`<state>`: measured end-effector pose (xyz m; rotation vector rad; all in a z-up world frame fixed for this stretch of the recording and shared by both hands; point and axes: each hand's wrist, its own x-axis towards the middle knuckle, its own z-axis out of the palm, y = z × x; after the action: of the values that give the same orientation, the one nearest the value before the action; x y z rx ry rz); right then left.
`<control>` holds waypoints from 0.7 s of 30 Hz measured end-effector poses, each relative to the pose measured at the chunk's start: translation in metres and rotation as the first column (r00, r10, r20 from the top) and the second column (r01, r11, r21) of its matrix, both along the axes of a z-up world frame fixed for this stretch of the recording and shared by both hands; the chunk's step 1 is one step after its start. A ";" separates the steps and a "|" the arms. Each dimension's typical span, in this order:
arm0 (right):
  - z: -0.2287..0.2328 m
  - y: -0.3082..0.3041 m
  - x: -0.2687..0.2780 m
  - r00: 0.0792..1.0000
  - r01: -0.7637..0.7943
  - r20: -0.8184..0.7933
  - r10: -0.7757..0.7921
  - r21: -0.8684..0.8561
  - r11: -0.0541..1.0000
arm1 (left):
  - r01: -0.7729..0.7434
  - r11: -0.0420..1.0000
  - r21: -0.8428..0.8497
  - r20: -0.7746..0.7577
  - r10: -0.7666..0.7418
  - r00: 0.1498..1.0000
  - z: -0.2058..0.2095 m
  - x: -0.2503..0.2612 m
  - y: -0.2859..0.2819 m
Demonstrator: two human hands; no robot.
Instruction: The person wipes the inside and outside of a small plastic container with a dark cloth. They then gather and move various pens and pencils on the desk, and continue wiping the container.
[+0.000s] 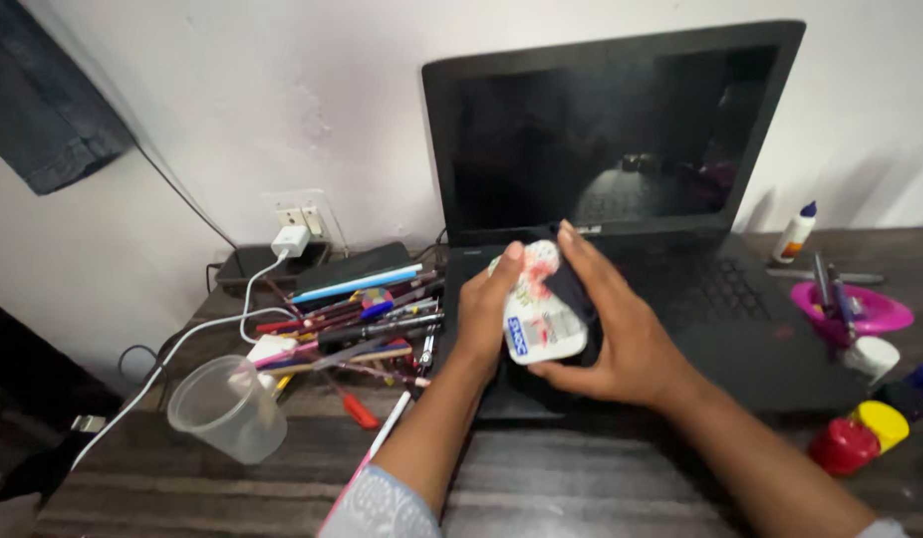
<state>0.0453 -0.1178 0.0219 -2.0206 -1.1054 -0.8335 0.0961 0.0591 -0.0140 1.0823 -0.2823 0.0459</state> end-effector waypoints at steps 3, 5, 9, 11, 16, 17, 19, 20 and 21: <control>-0.005 -0.001 -0.007 0.991 0.045 -0.132 -0.035 0.067 0.997 | -0.121 0.992 0.027 -0.003 0.121 0.993 -0.002 0.000 0.000; -0.011 -0.003 -0.009 0.962 0.104 -0.263 -0.077 0.088 0.991 | -0.188 0.981 0.051 0.015 0.188 0.982 -0.005 -0.002 0.004; -0.021 -0.017 -0.003 0.933 0.107 -0.350 -0.082 0.051 0.993 | -0.322 0.946 0.018 0.105 0.319 0.942 -0.005 -0.004 0.010; -0.026 -0.022 0.006 0.919 0.053 -0.393 -0.022 0.069 0.996 | -0.374 0.927 -0.043 0.087 0.376 0.922 -0.001 -0.006 0.010; -0.035 -0.031 0.014 0.898 0.015 -0.426 0.112 0.285 0.958 | -0.411 0.904 -0.122 0.230 0.428 0.874 0.014 -0.021 0.001; -0.035 -0.032 0.014 0.878 -0.007 -0.445 0.177 0.359 0.933 | -0.479 0.878 -0.004 0.318 0.456 0.831 0.016 -0.028 -0.004; -0.036 -0.033 0.015 0.843 -0.065 -0.447 0.299 0.468 0.881 | -0.618 0.759 0.207 0.494 0.464 0.735 0.016 -0.043 -0.015; -0.037 -0.032 0.017 0.828 -0.102 -0.435 0.355 0.505 0.857 | -0.638 0.740 0.215 0.619 0.402 0.675 0.016 -0.048 -0.020; -0.038 -0.031 0.018 0.809 -0.137 -0.422 0.409 0.541 0.830 | -0.657 0.720 0.221 0.727 0.327 0.604 0.015 -0.054 -0.025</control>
<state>0.0629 -0.1491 -0.0161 -1.4664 -0.7503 -0.3145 0.0422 0.0339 0.0013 1.6017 -0.6230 0.9534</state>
